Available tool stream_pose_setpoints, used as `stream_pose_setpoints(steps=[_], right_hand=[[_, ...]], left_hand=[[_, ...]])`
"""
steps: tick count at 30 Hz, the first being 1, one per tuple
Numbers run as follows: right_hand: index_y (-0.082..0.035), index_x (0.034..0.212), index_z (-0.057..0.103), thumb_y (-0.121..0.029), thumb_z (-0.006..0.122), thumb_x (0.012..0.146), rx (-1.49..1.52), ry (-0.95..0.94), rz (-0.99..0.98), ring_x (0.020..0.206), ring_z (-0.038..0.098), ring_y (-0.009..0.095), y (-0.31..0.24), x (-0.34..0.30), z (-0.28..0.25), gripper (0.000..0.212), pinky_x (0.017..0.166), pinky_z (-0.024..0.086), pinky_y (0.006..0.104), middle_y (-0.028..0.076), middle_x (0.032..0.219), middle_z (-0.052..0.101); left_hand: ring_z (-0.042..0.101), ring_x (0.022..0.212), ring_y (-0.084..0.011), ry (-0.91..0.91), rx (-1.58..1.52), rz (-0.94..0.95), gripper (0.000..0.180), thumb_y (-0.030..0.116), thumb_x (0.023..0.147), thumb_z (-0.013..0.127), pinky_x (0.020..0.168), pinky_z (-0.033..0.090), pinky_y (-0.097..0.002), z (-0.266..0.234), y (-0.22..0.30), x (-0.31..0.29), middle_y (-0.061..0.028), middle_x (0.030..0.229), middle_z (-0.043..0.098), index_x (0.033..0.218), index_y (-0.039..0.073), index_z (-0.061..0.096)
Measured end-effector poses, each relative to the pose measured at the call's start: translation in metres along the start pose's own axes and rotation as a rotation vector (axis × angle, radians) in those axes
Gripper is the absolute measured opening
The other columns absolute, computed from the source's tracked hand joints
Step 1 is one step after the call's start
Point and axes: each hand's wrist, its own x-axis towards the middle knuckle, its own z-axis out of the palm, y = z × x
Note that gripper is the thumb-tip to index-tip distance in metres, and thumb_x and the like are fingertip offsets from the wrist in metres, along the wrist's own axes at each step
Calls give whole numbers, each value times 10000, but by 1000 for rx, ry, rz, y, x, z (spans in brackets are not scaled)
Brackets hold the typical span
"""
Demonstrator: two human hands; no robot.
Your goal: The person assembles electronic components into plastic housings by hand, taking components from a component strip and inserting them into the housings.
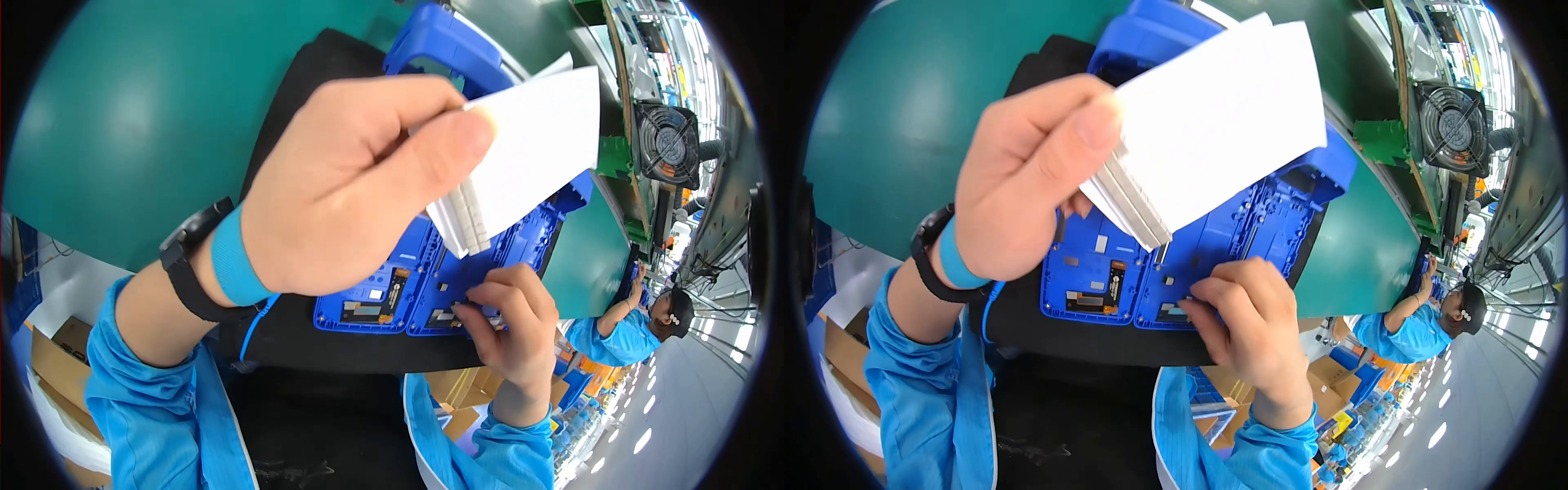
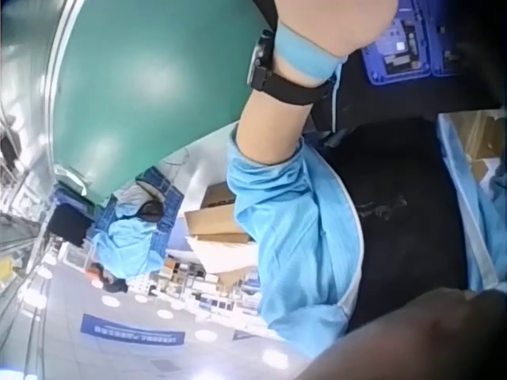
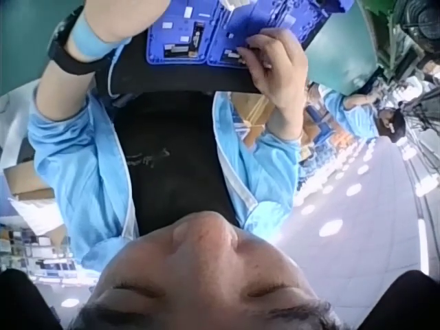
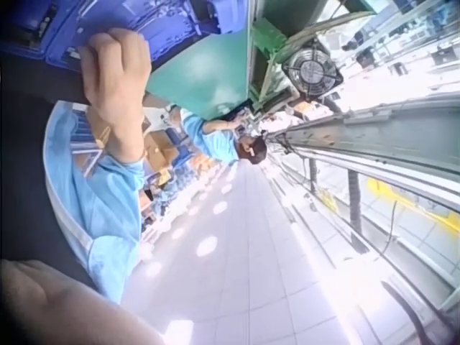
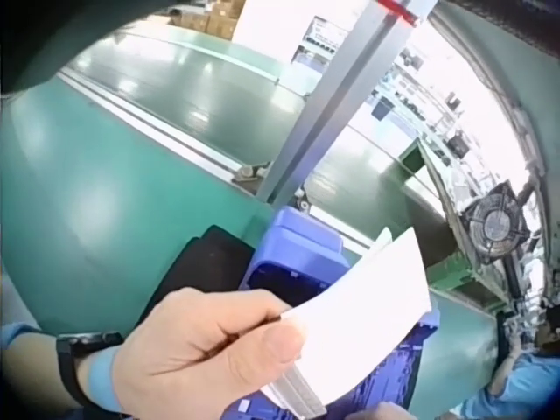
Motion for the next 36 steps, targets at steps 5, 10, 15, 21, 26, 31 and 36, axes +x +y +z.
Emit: stream_pose_setpoints(steps=[5,10,15,21,26,31,36], right_hand=[[-13,869,650,69,780,688,66,347,-23,663,615,205,-22,25,-9,237,549,477,274,119,824,630],[5,925,657,67,759,750,83,473,-89,704,649,235,-16,61,-7,211,604,517,288,123,866,642],[43,904,637,63,724,807,100,458,-162,627,511,95,-3,73,2,131,532,397,210,100,871,634],[3,884,620,71,737,748,79,399,-142,658,616,228,-2,73,-1,192,566,495,291,115,828,615],[7,876,590,109,694,753,117,381,-228,646,579,237,1,72,3,192,568,478,292,125,826,588],[3,868,595,110,687,748,247,363,-187,675,591,218,-13,63,-5,185,581,477,288,123,833,595],[9,853,594,87,680,737,310,6,-179,677,595,254,-22,62,4,164,588,483,316,131,825,590]], left_hand=[[480,611,-22,-63,10,25,283,227,1017,534,555,384,-190,6,-2,5,18,718,581,1036,-38,630],[506,569,-66,-119,-27,28,248,204,983,590,516,409,-238,14,1,13,-41,634,580,954,-27,674],[495,543,-123,-128,-65,77,293,219,1006,539,513,409,-261,15,-9,14,-68,620,551,912,-29,660],[493,523,-170,-152,24,70,306,216,1016,513,501,403,-292,12,-3,14,-91,613,532,886,-27,647],[476,514,-178,-136,62,121,322,226,1019,509,493,391,-302,12,0,14,-87,593,507,852,-21,631],[364,576,-51,151,-38,2,367,253,1037,498,496,335,-267,9,-7,7,-5,580,442,786,-8,561],[405,625,-17,378,-174,6,348,263,1037,511,535,350,-218,8,-10,14,43,652,507,842,-11,598]])
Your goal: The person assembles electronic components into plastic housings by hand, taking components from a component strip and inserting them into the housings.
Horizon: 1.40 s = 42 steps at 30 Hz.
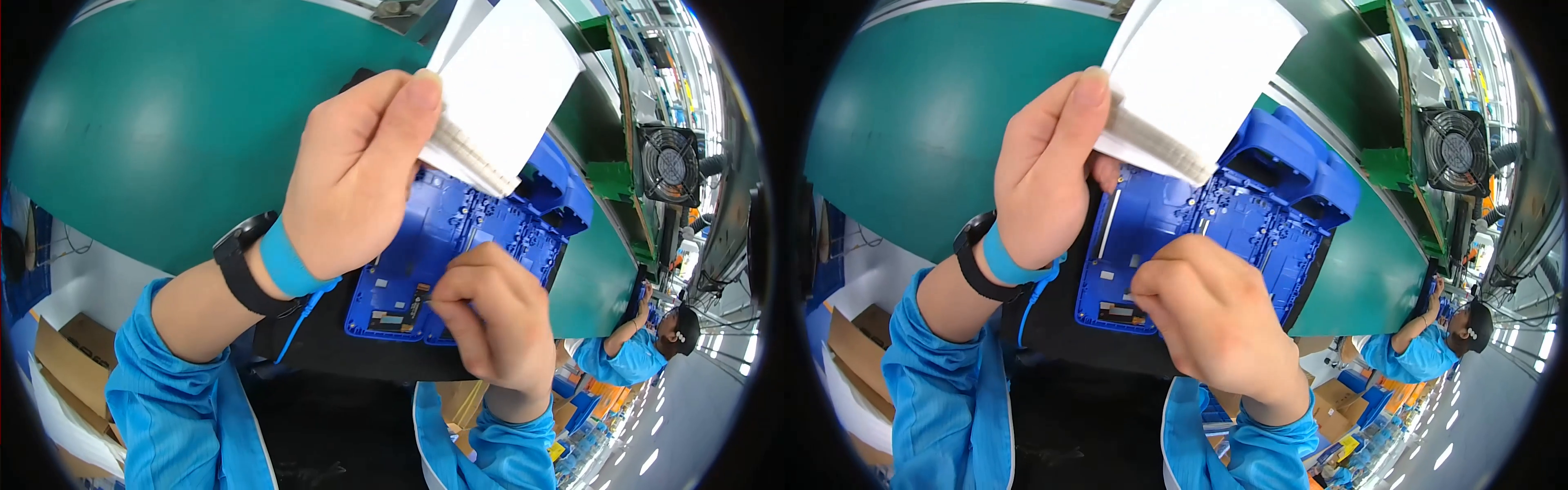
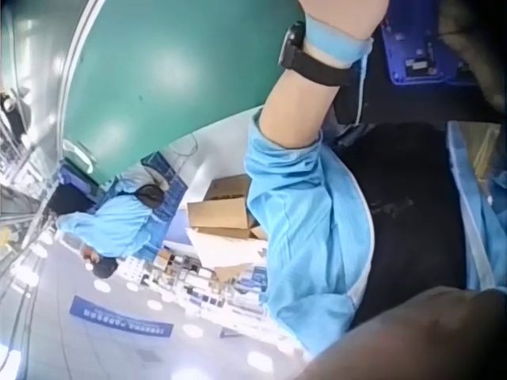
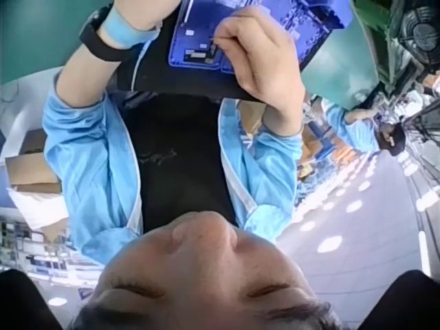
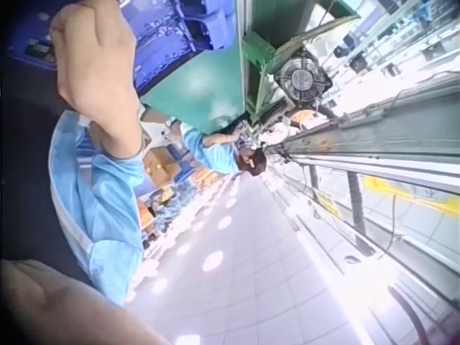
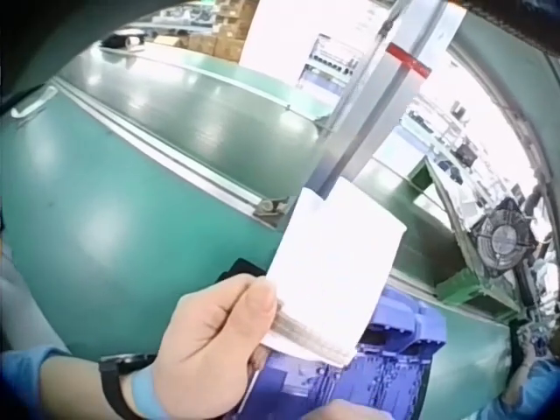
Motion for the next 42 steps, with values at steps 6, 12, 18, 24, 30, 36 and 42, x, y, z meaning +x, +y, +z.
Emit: stream_pose_setpoints(steps=[6,12,18,24,30,36,42], right_hand=[[25,854,594,58,678,763,-101,-249,62,707,612,319,3,4,19,128,615,508,374,153,837,593],[17,842,590,61,688,754,-197,-284,95,722,619,326,-2,8,25,139,626,510,372,149,846,601],[-16,871,603,-10,679,786,-228,-292,60,699,587,289,4,11,26,114,576,493,377,106,790,532],[-18,870,598,5,677,780,-249,-323,85,703,591,287,2,12,24,122,576,495,377,105,794,532],[-24,866,598,-6,687,777,-269,-316,92,701,596,284,-1,13,26,127,578,496,379,104,785,536],[-30,844,606,-37,725,757,-353,-236,115,683,596,269,-9,9,32,148,560,489,373,93,763,535],[-1,837,616,25,729,732,-357,-157,112,675,613,278,-6,1,34,156,573,497,353,111,790,581]], left_hand=[[437,571,-10,-41,39,135,322,289,1042,492,519,361,-173,-2,-11,3,36,698,547,920,26,632],[428,575,-5,-67,20,99,324,292,1033,514,501,337,-177,-5,-9,0,41,674,533,933,14,646],[408,573,-3,-73,23,105,329,307,1026,530,497,323,-184,-4,-11,3,48,661,509,929,13,645],[425,535,-80,-48,49,129,359,296,1014,533,486,346,-255,-1,-9,3,-16,597,493,842,-9,616],[475,501,-175,-41,76,104,395,280,1000,537,479,390,-328,-2,-6,2,-106,559,512,765,-33,588],[478,503,-180,-37,82,112,382,267,996,540,482,391,-328,-2,-4,2,-111,560,512,767,-34,590],[431,531,-93,-54,68,127,354,287,1009,539,484,345,-261,-2,-9,2,-27,590,489,830,-7,620]])
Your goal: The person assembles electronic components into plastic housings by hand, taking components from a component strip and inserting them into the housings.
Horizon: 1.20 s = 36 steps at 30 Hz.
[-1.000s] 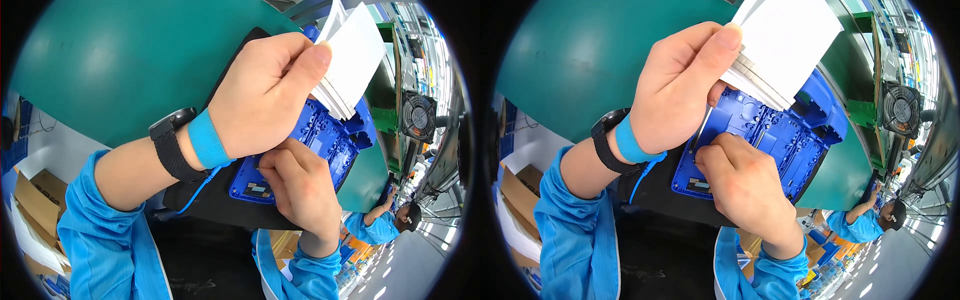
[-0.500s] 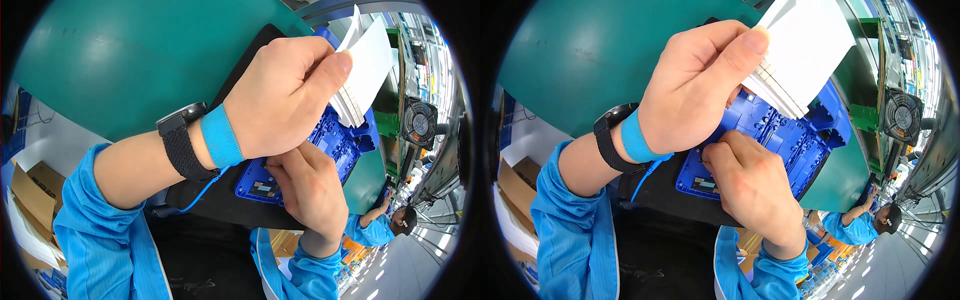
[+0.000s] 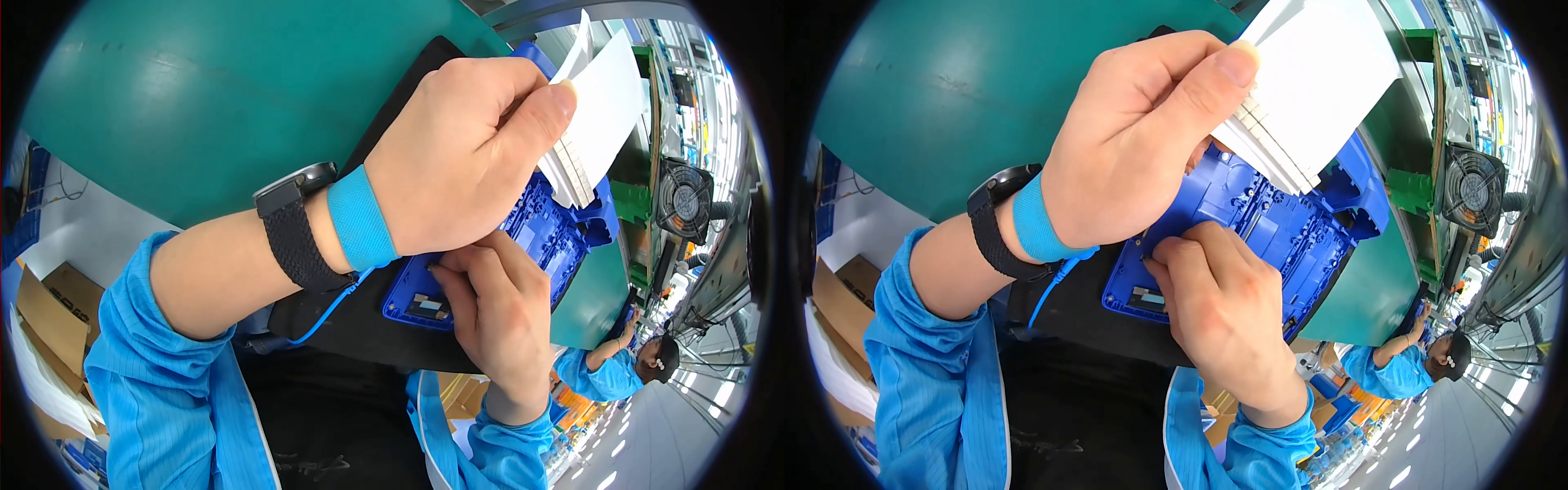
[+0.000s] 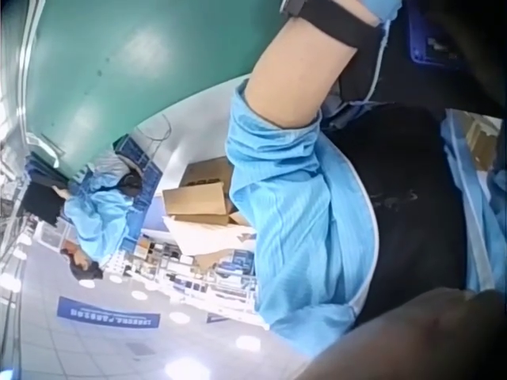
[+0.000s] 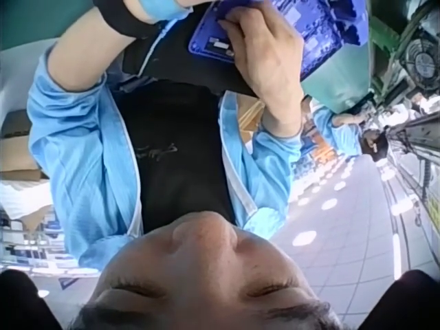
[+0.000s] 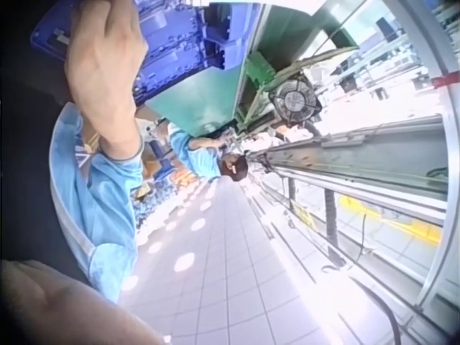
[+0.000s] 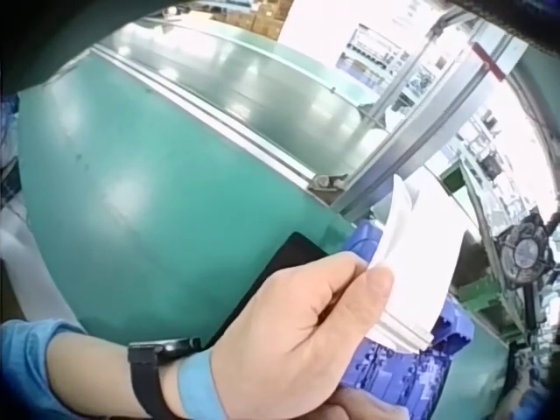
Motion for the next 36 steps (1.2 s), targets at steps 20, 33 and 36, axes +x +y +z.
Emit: stream_pose_setpoints(steps=[20,33,36], right_hand=[[4,804,592,86,710,691,70,-40,6,719,524,282,6,-18,-3,183,623,435,354,112,802,558],[-18,848,613,32,756,690,-2,-46,-6,729,512,278,7,-21,-1,219,645,444,375,104,845,556],[-19,870,624,21,766,686,15,-7,-2,758,531,274,8,-25,-2,235,665,446,376,106,877,572]], left_hand=[[502,455,-207,52,58,130,384,245,976,539,450,388,-340,-1,2,-1,-127,524,514,723,-37,599],[470,446,-184,56,40,165,388,244,978,537,438,369,-334,-1,1,-1,-104,509,492,712,-33,594],[453,453,-175,48,47,147,383,242,981,535,442,361,-332,-1,0,-1,-96,512,483,719,-33,590]])
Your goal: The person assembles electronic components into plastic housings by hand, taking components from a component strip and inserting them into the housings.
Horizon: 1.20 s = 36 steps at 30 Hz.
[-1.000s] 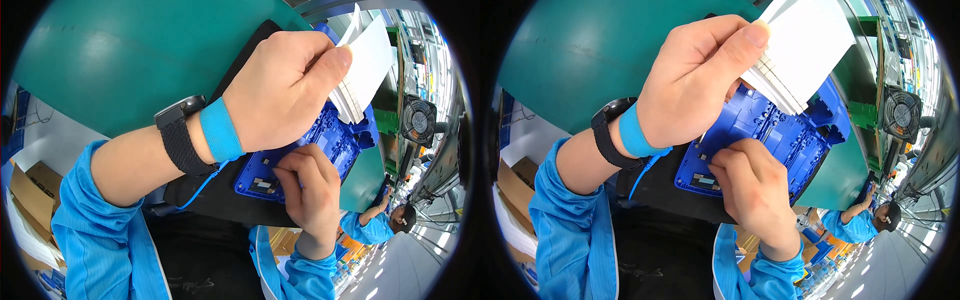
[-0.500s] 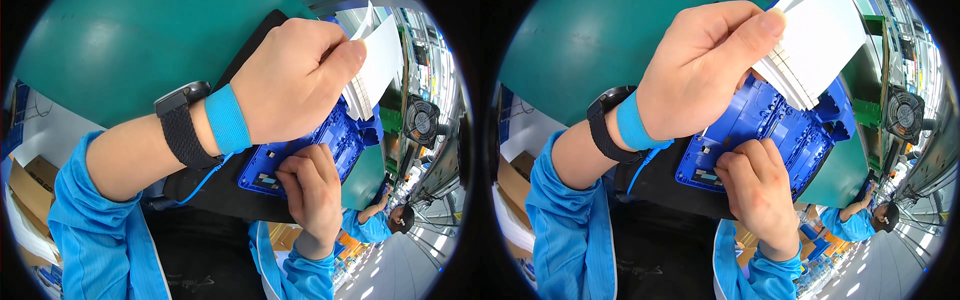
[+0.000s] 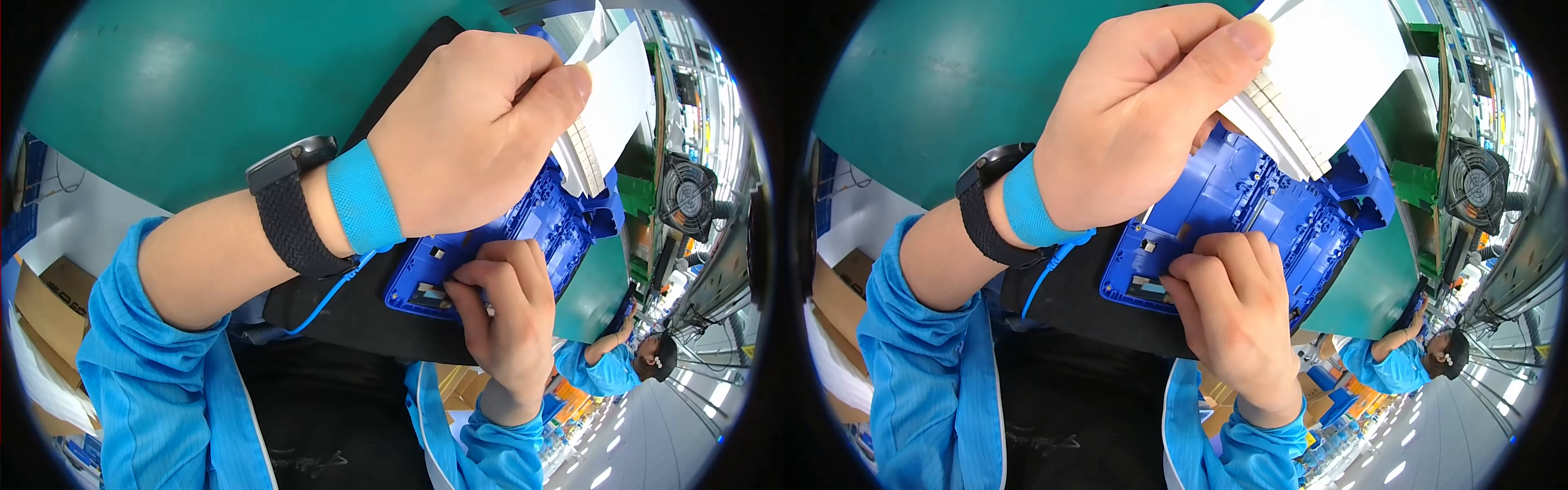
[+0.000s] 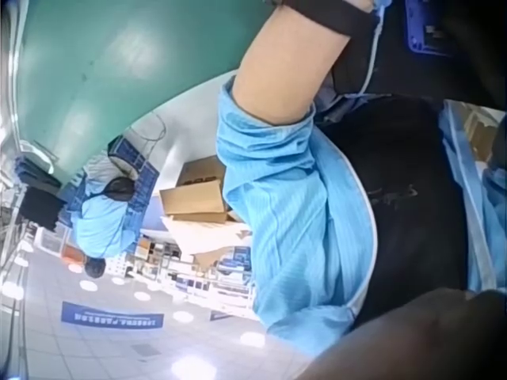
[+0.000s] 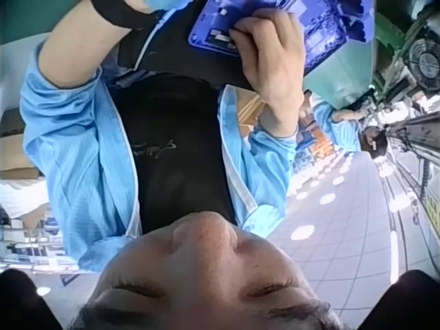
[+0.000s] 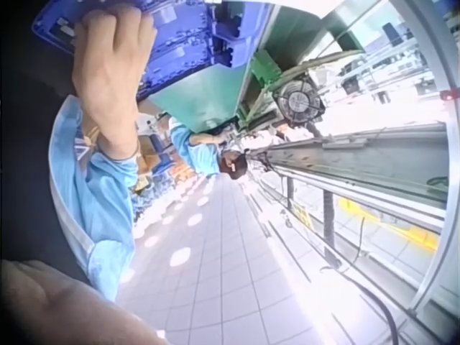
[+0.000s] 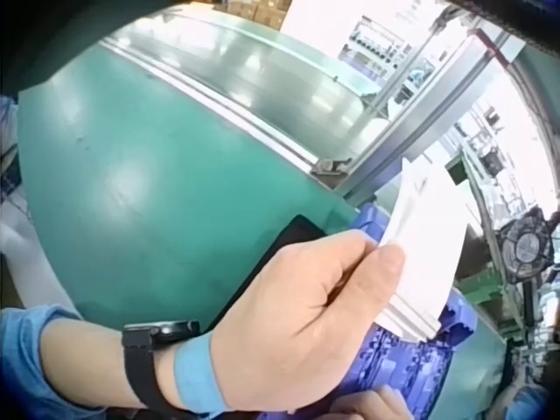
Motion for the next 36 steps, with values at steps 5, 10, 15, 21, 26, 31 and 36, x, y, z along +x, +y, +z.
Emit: stream_pose_setpoints(steps=[5,10,15,21,26,31,36], right_hand=[[-2,1025,662,-119,792,713,48,24,42,917,564,305,-8,-21,-13,357,785,469,385,153,1034,599],[8,1279,566,-609,650,778,-352,-180,7,1282,374,504,-13,-49,3,799,1031,338,605,296,1401,411],[-7,1278,562,-645,652,760,-338,-133,10,1307,351,523,-5,-54,2,827,1037,308,641,318,1407,395],[47,1406,417,-436,630,920,-28,658,468,1372,376,388,39,-126,-9,717,1130,278,483,263,1470,383],[47,1403,411,-270,590,948,12,465,699,1393,331,420,88,-191,15,583,1141,262,490,262,1507,331],[80,1295,471,-164,569,954,116,647,667,1363,360,422,65,-170,28,430,1119,294,464,275,1473,361],[68,1217,528,-95,579,947,592,824,720,1064,593,252,66,-192,18,319,927,454,342,190,1166,592]], left_hand=[[444,471,-154,21,-27,39,385,252,993,528,457,360,-331,3,-1,2,-90,521,479,747,-38,587],[465,551,-77,80,-95,-101,389,298,1027,502,506,393,-270,14,-4,5,-39,595,523,833,-21,614],[547,704,-54,118,-148,-165,337,292,1049,471,637,445,-202,-1,2,5,7,827,621,1023,-1,635],[534,1029,-124,153,-32,-323,361,194,1040,454,935,395,-266,-61,30,-29,-62,1111,622,1227,-87,582],[450,1306,-239,-165,392,-541,505,187,1011,441,1128,263,-325,-63,70,-66,-199,1380,516,1394,-141,408],[509,1256,-238,-58,161,-528,402,126,1038,401,1087,354,-353,-38,88,-85,-183,1356,539,1347,-122,473],[521,1241,-262,-154,308,-426,475,208,1031,356,1062,375,-362,-35,114,-98,-222,1336,532,1352,-134,429]])
